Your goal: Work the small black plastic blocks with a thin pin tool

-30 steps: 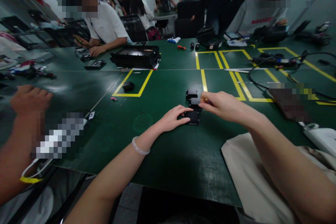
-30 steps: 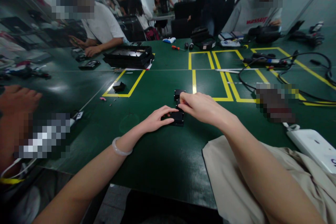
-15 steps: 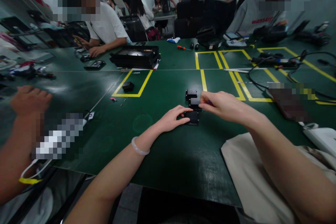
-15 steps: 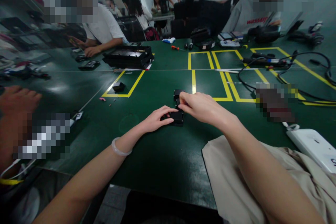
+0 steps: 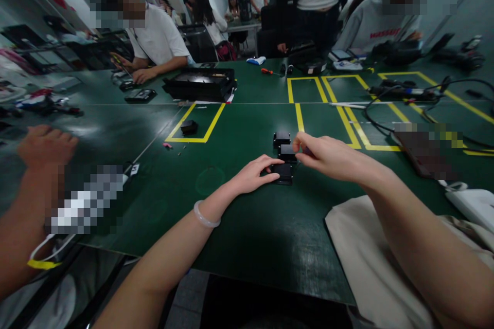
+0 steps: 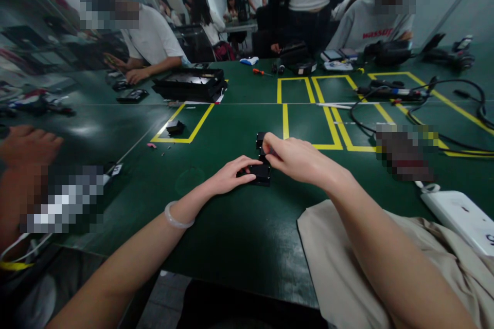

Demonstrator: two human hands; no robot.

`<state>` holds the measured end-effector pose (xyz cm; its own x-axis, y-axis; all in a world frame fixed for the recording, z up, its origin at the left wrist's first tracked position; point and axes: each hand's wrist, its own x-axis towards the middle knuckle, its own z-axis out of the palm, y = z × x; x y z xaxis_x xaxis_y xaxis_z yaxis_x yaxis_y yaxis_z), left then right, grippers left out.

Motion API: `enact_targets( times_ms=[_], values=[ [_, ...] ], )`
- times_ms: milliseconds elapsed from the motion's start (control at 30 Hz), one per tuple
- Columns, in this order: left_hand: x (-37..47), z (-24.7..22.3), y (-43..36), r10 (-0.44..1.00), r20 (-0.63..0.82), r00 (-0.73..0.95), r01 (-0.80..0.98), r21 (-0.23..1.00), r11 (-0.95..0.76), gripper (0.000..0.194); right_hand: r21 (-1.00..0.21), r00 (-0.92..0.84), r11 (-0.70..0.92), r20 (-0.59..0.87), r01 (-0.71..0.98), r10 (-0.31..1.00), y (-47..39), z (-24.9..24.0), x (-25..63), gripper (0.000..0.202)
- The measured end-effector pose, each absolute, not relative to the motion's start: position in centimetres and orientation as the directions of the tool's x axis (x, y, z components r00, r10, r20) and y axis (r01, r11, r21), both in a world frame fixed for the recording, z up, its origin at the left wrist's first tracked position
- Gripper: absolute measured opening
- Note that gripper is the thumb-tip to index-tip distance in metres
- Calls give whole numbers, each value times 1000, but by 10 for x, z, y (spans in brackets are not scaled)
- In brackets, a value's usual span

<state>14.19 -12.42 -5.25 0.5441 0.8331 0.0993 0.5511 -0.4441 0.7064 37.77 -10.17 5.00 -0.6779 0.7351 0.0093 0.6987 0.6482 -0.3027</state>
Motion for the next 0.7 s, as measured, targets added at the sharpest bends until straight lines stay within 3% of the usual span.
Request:
enact_targets(
  times_ms=[100,300,467,700],
  values=[
    [142,-54,-124,834,102,543,551,706,-445,40,-342,-693,654,9,675,721,-102,51,378,12],
    [142,-53,-124,841,74,535,560,715,-419,41,-258,-662,642,13,722,750,-102,50,377,15],
    [142,-53,-124,842,69,535,563,714,-416,41,-315,-696,658,-12,684,718,-102,52,379,18],
    [143,-53,-124,843,70,533,563,715,-415,42,-225,-655,635,-19,739,755,-105,53,375,17]
  ],
)
